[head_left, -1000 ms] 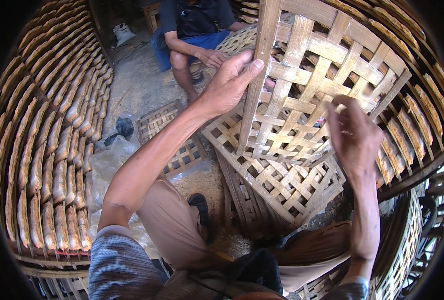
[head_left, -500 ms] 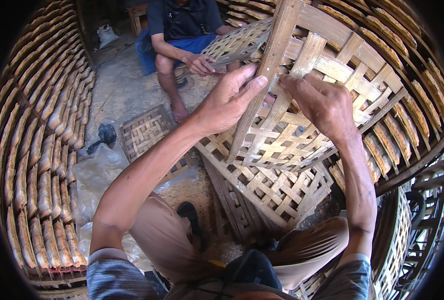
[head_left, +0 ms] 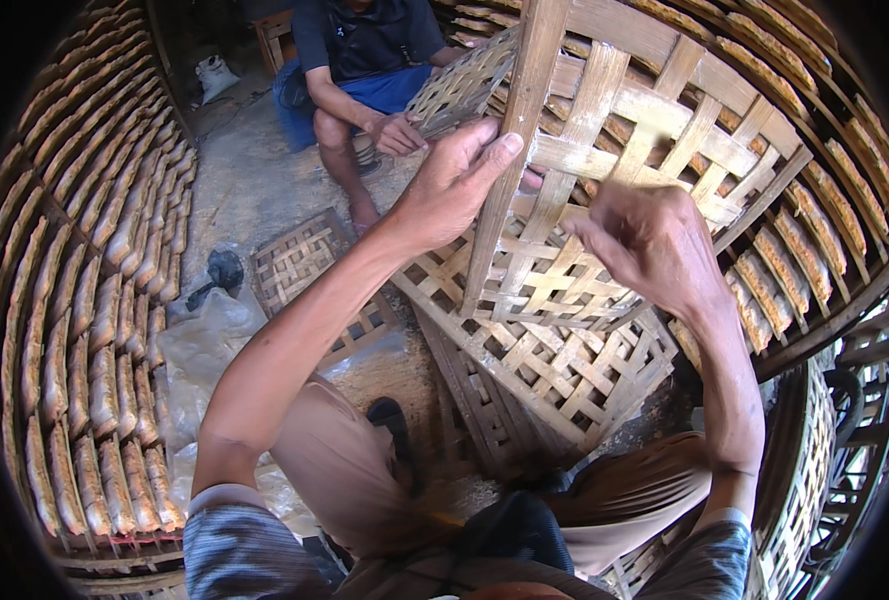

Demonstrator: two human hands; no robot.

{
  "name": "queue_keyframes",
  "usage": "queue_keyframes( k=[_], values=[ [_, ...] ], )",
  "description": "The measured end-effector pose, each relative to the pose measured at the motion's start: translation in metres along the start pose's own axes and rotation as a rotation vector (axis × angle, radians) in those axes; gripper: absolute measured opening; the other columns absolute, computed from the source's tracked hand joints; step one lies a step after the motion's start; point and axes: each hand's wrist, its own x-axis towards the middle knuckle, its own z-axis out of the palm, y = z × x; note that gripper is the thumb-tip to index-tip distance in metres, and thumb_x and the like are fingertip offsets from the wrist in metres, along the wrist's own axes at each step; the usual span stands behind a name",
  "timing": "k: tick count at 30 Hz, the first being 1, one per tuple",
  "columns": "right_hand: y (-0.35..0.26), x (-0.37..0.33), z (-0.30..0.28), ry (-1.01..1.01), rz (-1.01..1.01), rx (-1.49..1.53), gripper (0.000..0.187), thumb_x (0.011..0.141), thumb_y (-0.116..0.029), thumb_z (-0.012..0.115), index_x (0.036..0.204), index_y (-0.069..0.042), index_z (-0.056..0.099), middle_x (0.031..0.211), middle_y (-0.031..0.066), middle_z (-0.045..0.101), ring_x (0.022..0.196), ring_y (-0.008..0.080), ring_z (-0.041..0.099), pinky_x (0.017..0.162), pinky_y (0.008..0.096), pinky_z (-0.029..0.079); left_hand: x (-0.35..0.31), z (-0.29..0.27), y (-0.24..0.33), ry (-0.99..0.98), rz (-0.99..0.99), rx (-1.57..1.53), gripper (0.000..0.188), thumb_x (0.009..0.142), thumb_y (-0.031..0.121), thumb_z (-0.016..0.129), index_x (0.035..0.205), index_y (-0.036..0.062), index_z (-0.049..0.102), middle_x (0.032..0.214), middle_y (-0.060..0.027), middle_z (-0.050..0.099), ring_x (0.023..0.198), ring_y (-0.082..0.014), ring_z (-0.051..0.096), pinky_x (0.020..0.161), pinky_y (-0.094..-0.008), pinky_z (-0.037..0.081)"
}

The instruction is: The person sits on the floor and assembles a wooden lattice frame by hand, aligning and interlocking slats. They repeatedly adjust the frame and press the joints together to secure the structure.

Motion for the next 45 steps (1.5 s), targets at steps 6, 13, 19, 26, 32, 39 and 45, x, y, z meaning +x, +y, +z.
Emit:
queue_keyframes(
  k=[6,13,19,26,32,39,45],
  values=[
    [0.0,0.023,0.046,0.328,-0.065,0.001,0.023,0.092,-0.016,0.079,0.114,-0.007,0.075,0.093,0.0099,0.072,0.058,0.0222,0.069,0.051,0.0387,0.055,0.003,0.004,-0.004,0.028,0.071,0.001,0.04,0.116,0.033,0.05,0.13,-0.0026,0.064,0.11,-0.004,0.069,0.097,-0.0067,0.064,0.084,-0.0263,0.056],
    [-0.008,0.034,0.056,0.381,0.149,0.271,0.025,0.083,-0.01,0.082,0.107,-0.005,0.078,0.079,0.0073,0.069,0.062,0.0214,0.068,0.056,0.0369,0.054,-0.002,0.003,0.002,0.039,0.013,0.02,0.042,0.116,0.035,0.049,0.132,-0.0006,0.064,0.112,-0.0038,0.07,0.102,-0.0071,0.064,0.091,-0.0268,0.054],
    [-0.019,0.034,0.059,0.49,0.217,0.316,0.02,0.084,-0.012,0.083,0.102,-0.004,0.08,0.071,0.004,0.067,0.059,0.0185,0.066,0.054,0.0349,0.053,-0.003,0.006,0.002,0.043,0.051,0.014,0.043,0.116,0.035,0.049,0.133,-0.0006,0.064,0.115,-0.0052,0.07,0.105,-0.0084,0.064,0.095,-0.0286,0.054],
    [-0.015,0.03,0.071,0.585,0.083,0.184,0.017,0.089,-0.015,0.081,0.103,-0.005,0.079,0.075,0.0039,0.07,0.061,0.0186,0.069,0.053,0.0335,0.054,-0.005,0.006,0.004,0.03,0.067,0.048,0.044,0.116,0.035,0.049,0.134,-0.0013,0.065,0.117,-0.006,0.07,0.108,-0.0095,0.064,0.098,-0.0306,0.053],
    [-0.009,0.032,0.078,0.658,-0.009,0.218,0.016,0.09,-0.015,0.082,0.103,-0.006,0.078,0.08,0.005,0.072,0.067,0.0197,0.072,0.055,0.0342,0.055,-0.007,0.004,0.01,0.02,0.036,0.109,0.043,0.116,0.035,0.049,0.131,-0.0012,0.065,0.115,-0.0053,0.07,0.106,-0.009,0.064,0.096,-0.0302,0.053],
    [-0.008,0.034,0.082,0.673,0.031,0.242,0.014,0.09,-0.012,0.081,0.103,-0.006,0.079,0.083,0.0064,0.076,0.068,0.019,0.074,0.056,0.0313,0.058,-0.004,0.008,0.008,0.037,0.036,0.052,0.044,0.116,0.036,0.049,0.131,-0.0016,0.065,0.113,-0.0056,0.07,0.105,-0.0093,0.065,0.094,-0.029,0.054],
    [-0.008,0.036,0.087,0.744,0.008,0.26,0.017,0.09,-0.014,0.083,0.104,-0.007,0.078,0.083,0.0063,0.077,0.069,0.0185,0.075,0.056,0.0306,0.059,-0.004,0.006,0.006,0.024,0.043,0.067,0.045,0.116,0.037,0.049,0.133,-0.0019,0.064,0.114,-0.007,0.071,0.106,-0.0111,0.066,0.095,-0.0306,0.056]
  ],
)
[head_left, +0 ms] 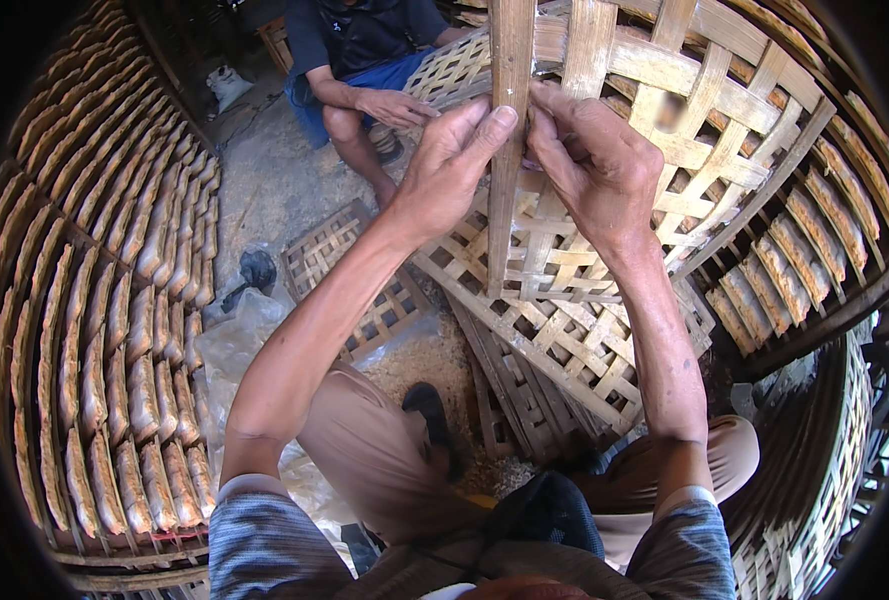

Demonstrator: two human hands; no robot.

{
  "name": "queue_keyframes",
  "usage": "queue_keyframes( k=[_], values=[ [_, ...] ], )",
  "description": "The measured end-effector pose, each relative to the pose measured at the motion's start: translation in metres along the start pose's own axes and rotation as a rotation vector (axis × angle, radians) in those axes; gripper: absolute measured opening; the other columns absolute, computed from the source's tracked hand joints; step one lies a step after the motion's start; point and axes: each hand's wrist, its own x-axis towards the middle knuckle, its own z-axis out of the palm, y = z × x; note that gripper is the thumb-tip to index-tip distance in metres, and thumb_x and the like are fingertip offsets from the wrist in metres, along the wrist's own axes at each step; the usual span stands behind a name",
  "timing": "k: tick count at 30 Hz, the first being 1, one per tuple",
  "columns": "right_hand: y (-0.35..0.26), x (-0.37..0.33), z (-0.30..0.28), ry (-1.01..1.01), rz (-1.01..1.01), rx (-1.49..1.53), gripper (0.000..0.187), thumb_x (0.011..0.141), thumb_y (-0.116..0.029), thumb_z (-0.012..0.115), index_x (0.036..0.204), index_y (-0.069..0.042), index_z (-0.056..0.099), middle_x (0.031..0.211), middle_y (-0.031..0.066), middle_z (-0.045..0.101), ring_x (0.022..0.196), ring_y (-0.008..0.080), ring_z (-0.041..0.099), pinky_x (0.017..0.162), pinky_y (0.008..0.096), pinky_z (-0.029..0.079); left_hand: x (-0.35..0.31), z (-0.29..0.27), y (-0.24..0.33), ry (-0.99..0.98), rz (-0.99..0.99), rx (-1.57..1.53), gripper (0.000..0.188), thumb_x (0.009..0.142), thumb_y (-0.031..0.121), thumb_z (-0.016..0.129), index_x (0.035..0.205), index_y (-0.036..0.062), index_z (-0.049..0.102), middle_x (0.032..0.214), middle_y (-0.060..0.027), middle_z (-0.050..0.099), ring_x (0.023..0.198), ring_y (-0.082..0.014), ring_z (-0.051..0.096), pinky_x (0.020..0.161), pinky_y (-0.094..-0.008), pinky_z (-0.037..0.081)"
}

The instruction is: The person sits on the floor and assembles a wooden lattice frame by hand, aligning and interlocking slats. They repeatedly adjust the frame and press the joints together to secure the structure.

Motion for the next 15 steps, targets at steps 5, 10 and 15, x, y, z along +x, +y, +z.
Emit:
queue_keyframes(
  k=[5,10,15],
  values=[
    [0.005,0.0,0.002,-0.022,-0.095,-0.024,0.021,0.09,-0.016,0.083,0.107,-0.007,0.074,0.08,0.0062,0.075,0.066,0.0195,0.074,0.054,0.032,0.058,0.0,-0.004,-0.001,-0.019,0.02,0.014,0.045,0.116,0.037,0.049,0.133,-0.0017,0.064,0.114,-0.0069,0.071,0.106,-0.0108,0.066,0.095,-0.0306,0.056],
    [0.003,0.012,0.007,0.02,0.005,-0.1,0.013,0.098,-0.017,0.074,0.098,-0.007,0.066,0.067,0.0049,0.068,0.053,0.0175,0.067,0.046,0.0312,0.053,0.0,-0.001,-0.001,0.011,-0.03,-0.012,0.046,0.115,0.038,0.05,0.133,-0.0022,0.064,0.112,-0.0055,0.071,0.104,-0.0102,0.066,0.093,-0.0296,0.056],
    [-0.019,0.005,-0.022,-0.121,0.208,0.133,0.025,0.097,-0.01,0.064,0.073,-0.009,0.066,0.048,-0.0008,0.056,0.045,0.0078,0.056,0.041,0.0284,0.048,0.004,-0.006,-0.006,0.034,-0.017,-0.013,0.043,0.115,0.035,0.05,0.132,-0.0019,0.064,0.108,-0.005,0.072,0.098,-0.01,0.069,0.087,-0.0285,0.058]
  ],
)
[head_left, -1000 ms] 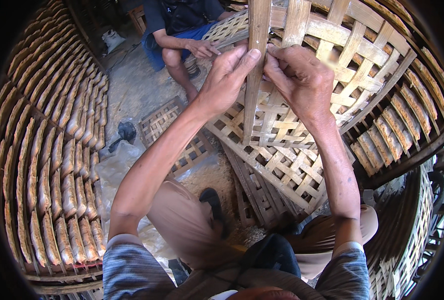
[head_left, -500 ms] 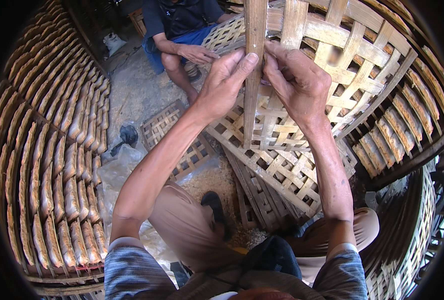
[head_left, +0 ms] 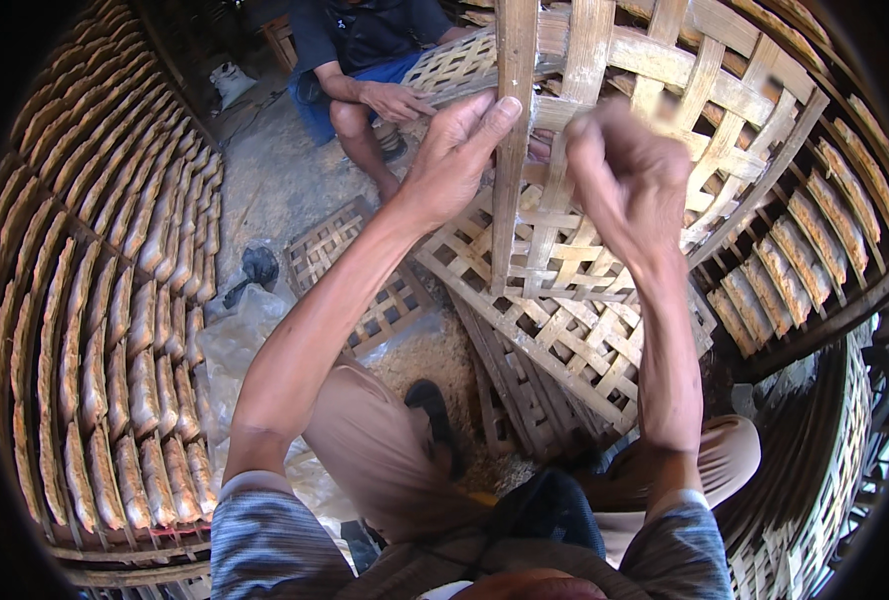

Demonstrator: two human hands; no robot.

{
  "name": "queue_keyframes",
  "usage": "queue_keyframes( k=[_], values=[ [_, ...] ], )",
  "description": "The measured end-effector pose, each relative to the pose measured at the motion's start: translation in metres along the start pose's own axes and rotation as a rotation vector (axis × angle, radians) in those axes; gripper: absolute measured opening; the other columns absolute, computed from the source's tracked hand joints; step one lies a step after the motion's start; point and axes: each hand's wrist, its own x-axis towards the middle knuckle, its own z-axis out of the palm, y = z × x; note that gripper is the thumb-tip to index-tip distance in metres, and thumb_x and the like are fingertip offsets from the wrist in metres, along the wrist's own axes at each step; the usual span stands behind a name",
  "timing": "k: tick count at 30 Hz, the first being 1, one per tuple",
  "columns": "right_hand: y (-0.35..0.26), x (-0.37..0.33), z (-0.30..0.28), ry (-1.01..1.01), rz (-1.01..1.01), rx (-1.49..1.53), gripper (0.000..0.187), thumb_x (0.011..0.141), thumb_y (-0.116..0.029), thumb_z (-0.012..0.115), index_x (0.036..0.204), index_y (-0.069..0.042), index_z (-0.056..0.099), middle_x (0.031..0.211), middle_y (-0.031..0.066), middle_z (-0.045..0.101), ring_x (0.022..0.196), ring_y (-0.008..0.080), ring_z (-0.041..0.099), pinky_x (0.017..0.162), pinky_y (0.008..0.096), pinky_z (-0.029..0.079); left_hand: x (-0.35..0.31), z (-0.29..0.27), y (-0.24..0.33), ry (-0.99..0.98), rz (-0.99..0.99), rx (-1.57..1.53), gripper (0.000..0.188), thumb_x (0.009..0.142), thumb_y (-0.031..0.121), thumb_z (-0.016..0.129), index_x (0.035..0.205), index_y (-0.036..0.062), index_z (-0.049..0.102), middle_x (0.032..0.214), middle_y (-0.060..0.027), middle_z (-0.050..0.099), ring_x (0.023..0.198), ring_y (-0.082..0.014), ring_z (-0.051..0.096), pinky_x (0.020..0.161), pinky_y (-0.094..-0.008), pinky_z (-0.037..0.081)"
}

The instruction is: The person sits on the floor and assembles a wooden lattice frame by hand, aligning and interlocking slats. They repeatedly adjust the frame and press the joints together to secure the structure.

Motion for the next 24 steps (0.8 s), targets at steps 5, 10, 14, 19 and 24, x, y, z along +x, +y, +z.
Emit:
queue_keyframes(
  k=[5,10,14,19,24],
  values=[
    [-0.008,-0.014,-0.014,-0.424,0.234,-0.123,0.009,0.09,-0.008,0.076,0.083,-0.003,0.075,0.058,0.0078,0.066,0.052,0.0191,0.064,0.055,0.0339,0.056,0.004,0.001,0.001,-0.063,-0.034,-0.037,0.043,0.116,0.036,0.049,0.135,-0.0011,0.061,0.116,-0.0077,0.07,0.104,-0.0127,0.07,0.088,-0.0304,0.06],
    [-0.004,0.004,-0.006,-0.184,0.144,-0.054,0.006,0.085,-0.002,0.078,0.088,0.0,0.073,0.08,0.0135,0.073,0.065,0.027,0.073,0.058,0.038,0.057,0.002,-0.003,0.0,-0.075,-0.111,0.019,0.046,0.116,0.035,0.046,0.146,-0.0006,0.053,0.132,-0.0092,0.066,0.12,-0.0155,0.067,0.102,-0.0364,0.06],
    [0.012,0.009,0.006,0.004,-0.109,-0.145,0.01,0.086,-0.002,0.078,0.095,-0.004,0.076,0.085,0.0111,0.072,0.069,0.0302,0.073,0.06,0.0406,0.058,0.004,-0.002,-0.002,-0.072,-0.056,-0.016,0.047,0.116,0.037,0.047,0.143,-0.0002,0.056,0.125,-0.0069,0.066,0.114,-0.0125,0.066,0.096,-0.033,0.059],
    [0.014,0.007,0.012,-0.004,-0.196,-0.305,0.012,0.087,-0.009,0.08,0.099,-0.007,0.077,0.086,0.0085,0.068,0.071,0.0287,0.073,0.059,0.0397,0.059,0.004,0.0,-0.001,-0.032,0.002,0.032,0.048,0.116,0.039,0.048,0.135,-0.0022,0.062,0.112,-0.0049,0.07,0.101,-0.0074,0.066,0.088,-0.0271,0.057],
    [0.013,0.006,0.01,0.011,-0.237,-0.337,0.011,0.088,-0.014,0.081,0.097,-0.009,0.076,0.086,0.0042,0.067,0.065,0.025,0.071,0.055,0.0384,0.058,0.002,-0.003,0.001,-0.087,-0.031,0.028,0.049,0.116,0.04,0.047,0.143,-0.0001,0.056,0.127,-0.0072,0.066,0.118,-0.0126,0.064,0.099,-0.0318,0.058]
  ],
)
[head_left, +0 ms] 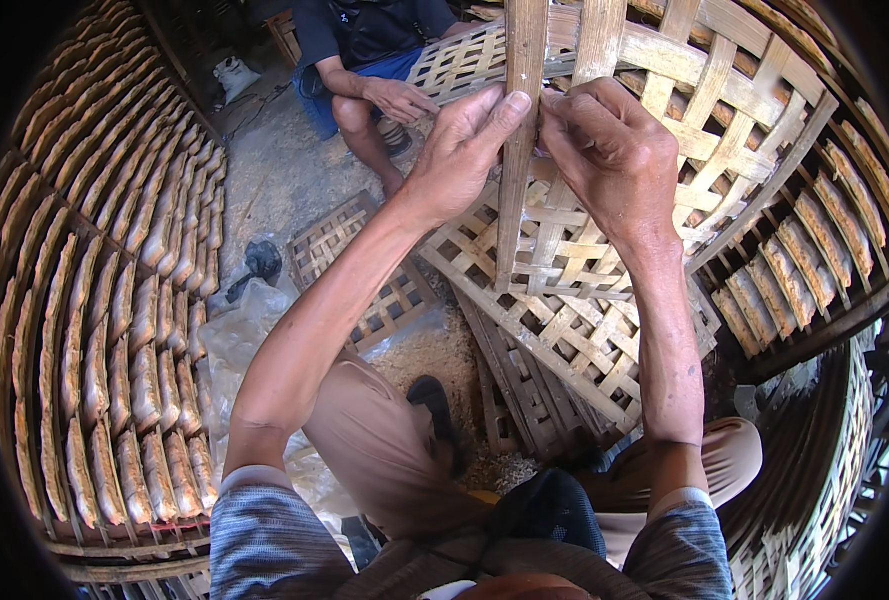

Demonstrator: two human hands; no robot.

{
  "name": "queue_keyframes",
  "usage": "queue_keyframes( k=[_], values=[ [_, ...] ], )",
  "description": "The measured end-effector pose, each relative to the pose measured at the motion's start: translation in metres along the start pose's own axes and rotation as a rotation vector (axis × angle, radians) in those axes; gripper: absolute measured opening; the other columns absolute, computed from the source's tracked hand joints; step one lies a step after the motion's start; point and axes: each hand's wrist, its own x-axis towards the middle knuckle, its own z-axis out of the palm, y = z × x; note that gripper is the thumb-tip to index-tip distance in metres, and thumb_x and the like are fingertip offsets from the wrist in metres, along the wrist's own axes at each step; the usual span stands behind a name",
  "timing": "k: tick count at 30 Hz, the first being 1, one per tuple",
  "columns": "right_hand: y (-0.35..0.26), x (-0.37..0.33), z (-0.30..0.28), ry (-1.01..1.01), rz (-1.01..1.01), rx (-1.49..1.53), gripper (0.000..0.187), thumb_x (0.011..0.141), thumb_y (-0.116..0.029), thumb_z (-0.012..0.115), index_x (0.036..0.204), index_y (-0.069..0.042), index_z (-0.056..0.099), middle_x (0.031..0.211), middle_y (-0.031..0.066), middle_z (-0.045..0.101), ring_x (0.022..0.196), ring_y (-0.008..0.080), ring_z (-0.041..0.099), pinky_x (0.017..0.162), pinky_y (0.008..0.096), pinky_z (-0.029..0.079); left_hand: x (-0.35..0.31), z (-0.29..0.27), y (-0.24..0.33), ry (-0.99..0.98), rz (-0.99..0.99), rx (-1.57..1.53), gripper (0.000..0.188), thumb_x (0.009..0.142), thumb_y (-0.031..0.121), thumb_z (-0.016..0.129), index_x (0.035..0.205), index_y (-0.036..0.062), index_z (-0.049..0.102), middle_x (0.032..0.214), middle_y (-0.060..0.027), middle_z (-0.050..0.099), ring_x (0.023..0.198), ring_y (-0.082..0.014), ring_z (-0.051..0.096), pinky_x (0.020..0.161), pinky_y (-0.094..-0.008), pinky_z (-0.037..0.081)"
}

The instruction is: The person sits on the floor and assembles a wooden lattice frame by hand, aligning and interlocking slats. They repeatedly adjust the frame and press the joints together to secure the structure.

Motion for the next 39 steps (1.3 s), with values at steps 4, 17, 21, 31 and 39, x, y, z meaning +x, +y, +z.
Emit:
queue_keyframes(
  k=[4,17,21,31,39],
  values=[
    [0.001,-0.001,0.005,0.084,-0.026,-0.016,0.014,0.088,-0.018,0.083,0.094,-0.008,0.073,0.085,0.0028,0.066,0.062,0.0236,0.07,0.05,0.0369,0.055,-0.001,-0.001,0.002,-0.044,-0.025,0.019,0.051,0.115,0.041,0.047,0.147,0.0013,0.053,0.135,-0.0087,0.063,0.127,-0.0158,0.063,0.104,-0.0336,0.059],
    [-0.007,0.012,0.008,0.147,0.205,0.299,0.01,0.092,-0.011,0.08,0.089,-0.002,0.079,0.073,0.0082,0.074,0.058,0.0161,0.072,0.052,0.0302,0.057,-0.002,0.007,0.002,0.03,0.062,-0.012,0.046,0.116,0.038,0.048,0.135,-0.0016,0.063,0.117,-0.0058,0.071,0.105,-0.0088,0.066,0.093,-0.0283,0.055],
    [-0.018,0.019,-0.02,-0.131,0.262,0.23,0.014,0.094,-0.013,0.078,0.09,0.001,0.078,0.07,0.0094,0.074,0.059,0.017,0.073,0.05,0.0303,0.057,0.0,0.001,-0.005,0.022,0.078,0.039,0.046,0.116,0.038,0.048,0.133,-0.0018,0.064,0.116,-0.0055,0.071,0.104,-0.0081,0.066,0.091,-0.0275,0.055],
    [-0.013,0.024,0.006,0.134,0.447,0.402,0.018,0.097,-0.014,0.075,0.106,0.0,0.082,0.073,0.011,0.078,0.06,0.0166,0.074,0.053,0.0292,0.058,-0.001,0.011,0.005,0.049,0.05,-0.036,0.046,0.116,0.038,0.047,0.135,-0.0008,0.062,0.111,-0.0065,0.071,0.099,-0.0101,0.069,0.088,-0.0286,0.058],
    [-0.012,0.025,0.021,0.203,0.312,0.389,0.014,0.095,-0.013,0.073,0.088,-0.001,0.077,0.065,0.0075,0.073,0.059,0.013,0.072,0.051,0.0288,0.055,0.001,0.006,-0.005,0.076,0.082,0.015,0.045,0.116,0.039,0.047,0.13,-0.0005,0.064,0.108,-0.0039,0.07,0.098,-0.0078,0.066,0.087,-0.027,0.056]
  ],
)
